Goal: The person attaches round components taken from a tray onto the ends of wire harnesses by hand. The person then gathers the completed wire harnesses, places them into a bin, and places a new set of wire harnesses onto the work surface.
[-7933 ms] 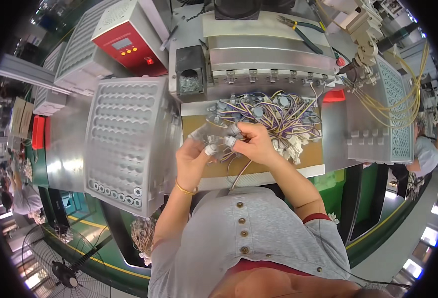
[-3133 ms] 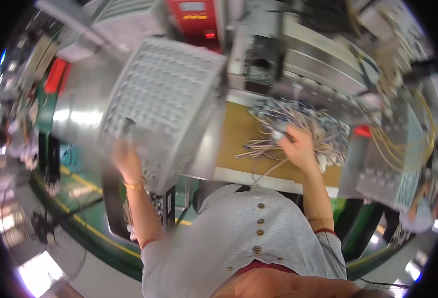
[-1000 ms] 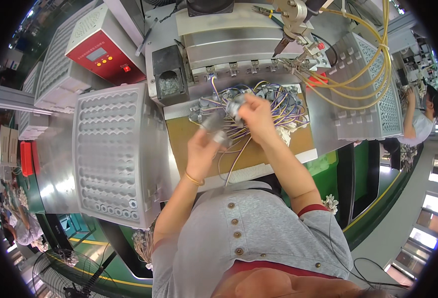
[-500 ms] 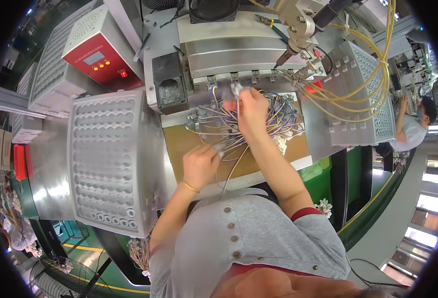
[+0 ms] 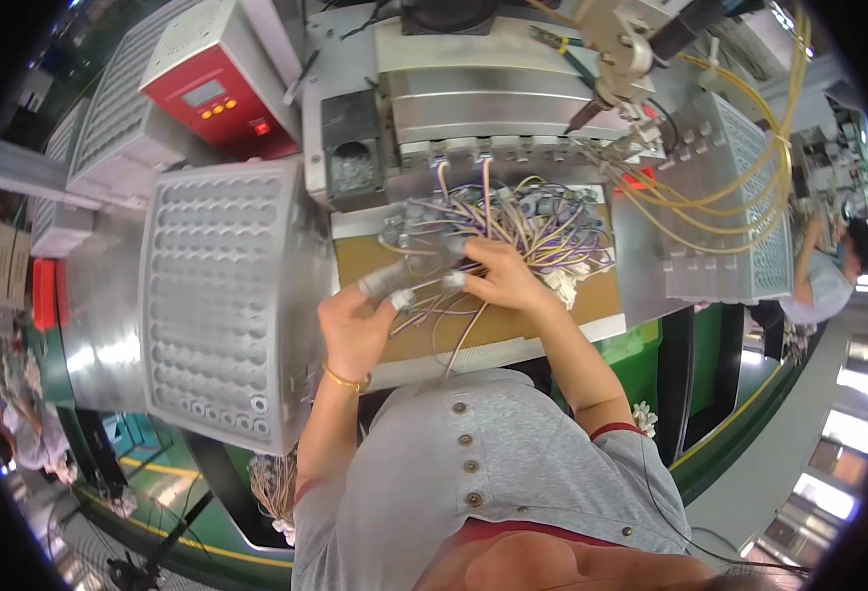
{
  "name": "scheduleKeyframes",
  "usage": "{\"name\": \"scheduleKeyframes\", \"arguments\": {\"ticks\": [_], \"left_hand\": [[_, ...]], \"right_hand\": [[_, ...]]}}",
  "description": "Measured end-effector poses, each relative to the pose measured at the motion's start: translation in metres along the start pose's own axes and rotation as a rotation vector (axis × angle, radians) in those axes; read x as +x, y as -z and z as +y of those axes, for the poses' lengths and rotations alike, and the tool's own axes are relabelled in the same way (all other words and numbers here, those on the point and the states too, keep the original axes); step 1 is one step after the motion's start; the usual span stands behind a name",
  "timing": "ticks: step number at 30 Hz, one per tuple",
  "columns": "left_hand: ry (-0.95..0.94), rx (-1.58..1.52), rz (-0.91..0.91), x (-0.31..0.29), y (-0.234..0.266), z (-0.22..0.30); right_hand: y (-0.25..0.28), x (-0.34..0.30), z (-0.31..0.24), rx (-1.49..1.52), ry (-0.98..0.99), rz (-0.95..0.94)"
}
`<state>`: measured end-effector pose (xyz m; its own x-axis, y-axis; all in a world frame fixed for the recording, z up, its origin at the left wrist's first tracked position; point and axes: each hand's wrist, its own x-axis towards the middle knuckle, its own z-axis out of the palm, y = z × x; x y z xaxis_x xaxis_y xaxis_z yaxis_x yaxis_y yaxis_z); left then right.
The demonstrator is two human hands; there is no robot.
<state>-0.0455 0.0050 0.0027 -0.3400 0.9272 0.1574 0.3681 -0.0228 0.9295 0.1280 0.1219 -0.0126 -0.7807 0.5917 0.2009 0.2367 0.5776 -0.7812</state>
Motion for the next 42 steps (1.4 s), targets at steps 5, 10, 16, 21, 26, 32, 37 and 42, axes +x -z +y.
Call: {"name": "scheduleKeyframes", "arguments": {"ticks": [5,10,16,21,26,32,37,42], "left_hand": [[0.546,-0.676,-0.046,0.002,0.007,-0.008],[0.255,0.233,0.216,-0.033,0.100,-0.032],[0.451,1.507,0.443,-0.124,0.250,-0.069],[0.437,1.422,0.609,-0.159,0.245,-0.086],[0.195,1.112,0.659,-0.110,0.214,-0.058],[0.303,-0.386,0.253,-0.034,0.054,-0.009],[0.187,-0.743,-0.062,-0.011,-0.020,0.001],[0.237,-0.753,-0.082,-0.009,-0.028,0.002]], "right_hand": [[-0.011,-0.003,-0.002,-0.050,0.273,0.123],[-0.011,-0.004,-0.007,-0.182,0.156,0.114],[-0.003,-0.010,-0.006,0.402,-0.129,0.018],[-0.007,-0.006,-0.013,0.328,-0.201,-0.048],[-0.003,0.000,-0.022,0.214,-0.103,0.069],[-0.004,0.001,-0.028,0.306,-0.114,0.095],[-0.001,-0.003,-0.023,0.305,-0.188,0.090],[0.005,-0.005,-0.024,0.382,-0.222,0.100]]}}
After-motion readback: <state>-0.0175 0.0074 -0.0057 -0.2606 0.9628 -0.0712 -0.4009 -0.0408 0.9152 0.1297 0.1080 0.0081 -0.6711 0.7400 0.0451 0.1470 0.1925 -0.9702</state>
